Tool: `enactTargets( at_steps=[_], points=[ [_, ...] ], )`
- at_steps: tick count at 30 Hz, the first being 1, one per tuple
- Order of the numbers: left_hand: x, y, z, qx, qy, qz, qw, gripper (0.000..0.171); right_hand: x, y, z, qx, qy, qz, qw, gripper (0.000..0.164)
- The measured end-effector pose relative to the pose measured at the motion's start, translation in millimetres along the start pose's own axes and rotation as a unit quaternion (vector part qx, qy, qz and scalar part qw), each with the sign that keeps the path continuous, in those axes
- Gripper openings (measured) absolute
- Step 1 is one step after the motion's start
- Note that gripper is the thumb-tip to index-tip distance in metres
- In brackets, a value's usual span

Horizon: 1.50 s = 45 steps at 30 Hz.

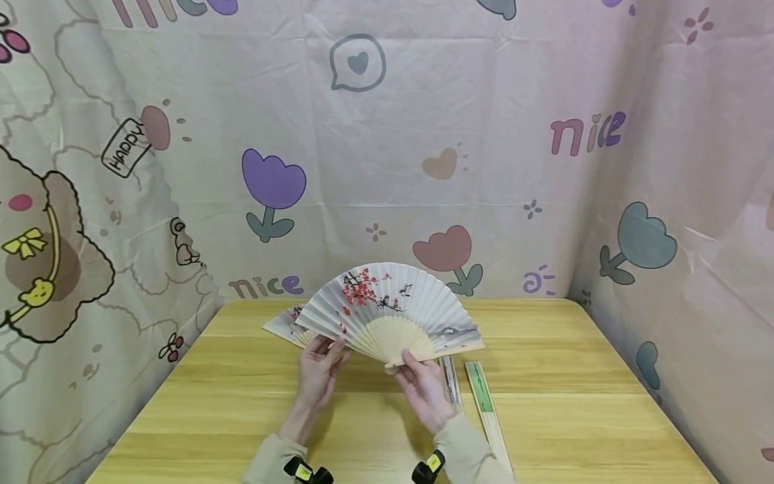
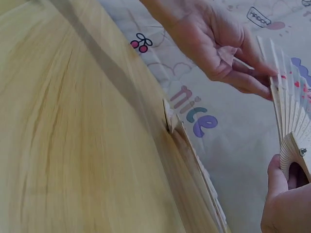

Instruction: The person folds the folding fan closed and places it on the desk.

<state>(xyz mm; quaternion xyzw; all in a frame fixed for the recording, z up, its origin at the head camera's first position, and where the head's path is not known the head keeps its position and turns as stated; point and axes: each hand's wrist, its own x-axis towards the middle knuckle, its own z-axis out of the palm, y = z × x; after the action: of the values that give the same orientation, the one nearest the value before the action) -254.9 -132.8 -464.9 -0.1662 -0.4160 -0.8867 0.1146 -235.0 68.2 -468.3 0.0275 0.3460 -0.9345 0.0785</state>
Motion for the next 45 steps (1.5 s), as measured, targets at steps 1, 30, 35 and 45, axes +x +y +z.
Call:
enactTargets(
  at_steps=[1, 30, 35, 45],
  points=[
    [-0.4, -0.8, 0.8, 0.003, -0.004, 0.0, 1.0, 0.034, 0, -1, -1, 0.001, 0.002, -0.001, 1.0, 0.015],
    [5.8, -12.8, 11.6, 0.031, -0.057, -0.021, 0.9977, 0.039, -5, -11, -7, -0.043, 0.012, -0.028, 0.999, 0.013],
    [6.0, -14.1, 9.3, 0.031, -0.071, -0.027, 0.9966, 0.042, -7, -9, -11, -0.043, -0.007, -0.028, 0.999, 0.013],
    [8.1, -17.9, 9.2, 0.045, -0.062, -0.05, 0.9958, 0.041, -7, -11, -14, -0.044, -0.011, -0.032, 0.998, 0.011]
  ],
)
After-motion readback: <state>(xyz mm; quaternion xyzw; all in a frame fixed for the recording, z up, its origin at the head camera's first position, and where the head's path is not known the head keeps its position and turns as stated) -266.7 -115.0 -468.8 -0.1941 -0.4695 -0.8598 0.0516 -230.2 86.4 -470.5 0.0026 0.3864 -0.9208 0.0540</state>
